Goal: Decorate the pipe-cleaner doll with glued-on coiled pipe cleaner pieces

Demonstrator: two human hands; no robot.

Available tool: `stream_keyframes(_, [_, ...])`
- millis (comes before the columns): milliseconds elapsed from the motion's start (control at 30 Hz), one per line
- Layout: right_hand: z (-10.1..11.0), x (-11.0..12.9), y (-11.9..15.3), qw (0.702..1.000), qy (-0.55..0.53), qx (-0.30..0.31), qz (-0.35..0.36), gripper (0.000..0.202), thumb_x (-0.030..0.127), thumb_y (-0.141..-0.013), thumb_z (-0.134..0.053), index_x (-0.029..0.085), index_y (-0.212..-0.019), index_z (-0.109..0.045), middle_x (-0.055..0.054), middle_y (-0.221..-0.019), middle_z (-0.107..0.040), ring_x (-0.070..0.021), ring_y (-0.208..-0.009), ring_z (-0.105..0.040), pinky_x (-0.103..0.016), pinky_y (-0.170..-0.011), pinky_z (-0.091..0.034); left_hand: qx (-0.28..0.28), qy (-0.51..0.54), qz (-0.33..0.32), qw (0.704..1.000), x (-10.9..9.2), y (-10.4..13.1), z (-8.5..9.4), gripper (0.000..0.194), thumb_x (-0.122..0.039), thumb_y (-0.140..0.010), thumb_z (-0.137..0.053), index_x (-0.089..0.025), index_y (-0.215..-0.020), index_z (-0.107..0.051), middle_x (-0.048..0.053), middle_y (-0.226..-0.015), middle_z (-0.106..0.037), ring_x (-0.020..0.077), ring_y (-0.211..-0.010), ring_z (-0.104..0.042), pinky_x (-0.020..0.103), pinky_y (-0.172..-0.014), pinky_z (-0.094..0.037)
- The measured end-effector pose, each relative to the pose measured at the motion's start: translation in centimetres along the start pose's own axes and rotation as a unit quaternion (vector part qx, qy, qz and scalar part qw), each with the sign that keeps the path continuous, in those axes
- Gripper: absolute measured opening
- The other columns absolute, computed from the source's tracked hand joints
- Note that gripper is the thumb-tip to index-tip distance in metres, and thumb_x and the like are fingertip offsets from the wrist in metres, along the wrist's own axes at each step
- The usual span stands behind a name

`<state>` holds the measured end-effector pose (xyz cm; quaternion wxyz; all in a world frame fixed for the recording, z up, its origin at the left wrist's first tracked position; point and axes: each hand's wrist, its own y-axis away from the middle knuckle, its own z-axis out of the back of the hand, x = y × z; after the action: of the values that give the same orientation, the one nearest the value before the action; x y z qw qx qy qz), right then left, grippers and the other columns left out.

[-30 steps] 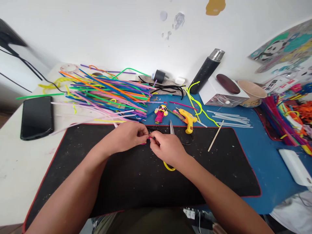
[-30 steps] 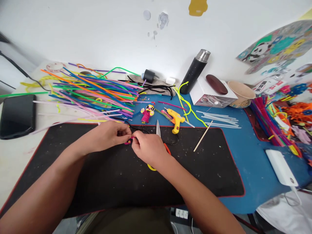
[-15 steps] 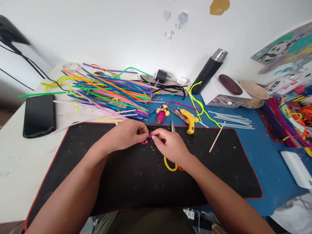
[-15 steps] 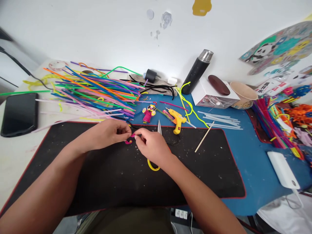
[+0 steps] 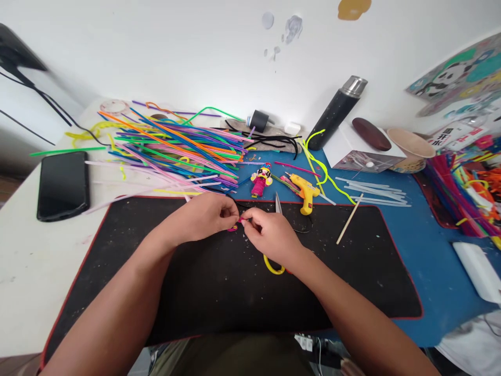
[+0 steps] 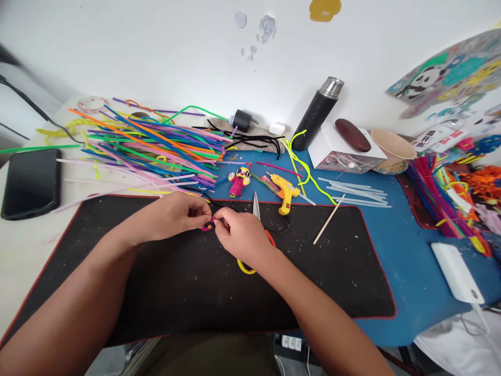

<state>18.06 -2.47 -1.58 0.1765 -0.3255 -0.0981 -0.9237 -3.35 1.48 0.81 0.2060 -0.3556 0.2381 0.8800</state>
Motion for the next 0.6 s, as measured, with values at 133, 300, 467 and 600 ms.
stream_keyframes(133, [-0.04, 0.26, -0.07, 0.999, 0.035, 0.006, 0.001, 0.014, 0.017, -0.096, -0.063, 0.022, -0.102, -0.074, 0.004, -0.061, -0.061, -0.0143, -0.057, -0.054, -0.028, -0.058, -0.026, -0.002, -0.007, 0.005, 1.000, 0.19, -0.06, -0.02, 0.020, -0.032, -0.085, -0.058, -0.022, -0.081, -0.075, -0.002, -0.076, -0.074, 0.0164, -0.069, -0.062, 0.025, -0.061, -0.040])
stream_keyframes(300, [0.18, 0.28, -0.21, 1.000, -0.001, 0.015, -0.006, 0.011, 0.019, -0.098, -0.064, 0.022, -0.101, -0.074, 0.005, -0.060, -0.062, -0.0130, -0.053, -0.052, -0.027, -0.059, -0.029, 0.004, -0.019, 0.016, 1.000, 0.20, -0.06, 0.15, 0.021, -0.031, -0.084, -0.057, -0.022, -0.082, -0.076, -0.001, -0.076, -0.075, 0.0170, -0.069, -0.063, 0.026, -0.060, -0.039])
stream_keyframes(467, [0.28, -0.10, -0.49, 0.998, -0.051, 0.010, -0.027, 0.010, 0.023, -0.099, -0.064, 0.023, -0.101, -0.074, 0.005, -0.063, -0.066, -0.0123, -0.053, -0.053, -0.026, -0.059, -0.032, 0.012, -0.027, 0.015, 0.999, 0.30, -0.09, 0.23, 0.021, -0.029, -0.084, -0.057, -0.022, -0.082, -0.076, -0.001, -0.077, -0.076, 0.0169, -0.069, -0.064, 0.027, -0.060, -0.038])
stream_keyframes(600, [0.19, -0.19, -0.84, 0.998, -0.056, 0.014, -0.033, 0.011, 0.021, -0.097, -0.063, 0.023, -0.095, -0.073, 0.005, -0.066, -0.068, -0.0121, -0.054, -0.055, -0.027, -0.059, -0.033, 0.022, -0.037, 0.005, 0.999, 0.67, -0.21, 0.09, 0.021, -0.028, -0.085, -0.057, -0.022, -0.081, -0.076, 0.000, -0.078, -0.076, 0.0173, -0.069, -0.065, 0.027, -0.061, -0.039])
